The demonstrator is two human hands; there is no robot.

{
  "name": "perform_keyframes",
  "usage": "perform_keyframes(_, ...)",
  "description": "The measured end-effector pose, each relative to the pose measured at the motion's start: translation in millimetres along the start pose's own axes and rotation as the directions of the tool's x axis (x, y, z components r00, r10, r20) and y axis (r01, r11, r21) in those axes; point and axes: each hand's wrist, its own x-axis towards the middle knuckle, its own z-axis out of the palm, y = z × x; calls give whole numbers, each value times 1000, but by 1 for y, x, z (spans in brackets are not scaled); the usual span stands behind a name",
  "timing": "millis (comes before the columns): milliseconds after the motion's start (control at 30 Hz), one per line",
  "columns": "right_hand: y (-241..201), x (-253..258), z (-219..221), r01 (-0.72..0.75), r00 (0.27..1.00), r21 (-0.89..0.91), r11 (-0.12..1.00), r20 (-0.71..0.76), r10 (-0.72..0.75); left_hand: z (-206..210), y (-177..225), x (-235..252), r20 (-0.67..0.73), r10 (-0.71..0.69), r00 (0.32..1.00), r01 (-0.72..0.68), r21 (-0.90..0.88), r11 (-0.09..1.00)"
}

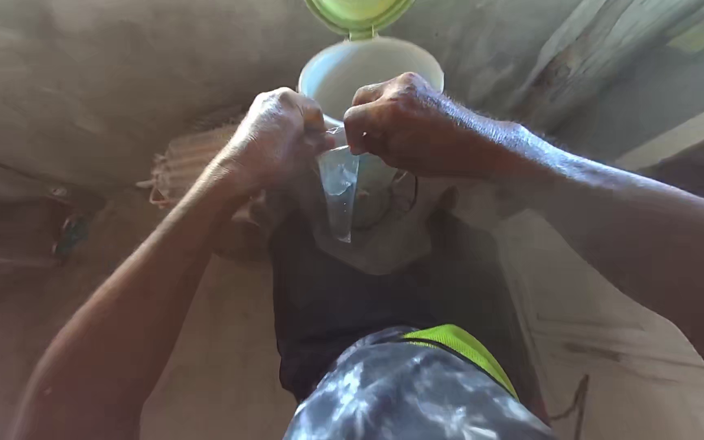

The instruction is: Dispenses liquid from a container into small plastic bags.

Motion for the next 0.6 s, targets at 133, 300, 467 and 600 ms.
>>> perform_keyframes(133, 16, -55, 87, -297, 955, 70, 952, 11, 297, 111, -45, -1, 18, -112, 994, 107, -479, 871)
perform_keyframes(300, 13, -117, 203, -653, 757, 123, 747, 116, 643, 239, -73, -8, 173, -310, 935, 337, -704, 625)
perform_keyframes(467, 25, -146, 255, -805, 593, 202, 558, 320, 739, 310, -98, 14, 330, -469, 819, 536, -732, 421)
perform_keyframes(600, 53, -151, 268, -848, 520, 152, 507, 423, 742, 339, -114, 34, 408, -506, 760, 620, -689, 376)
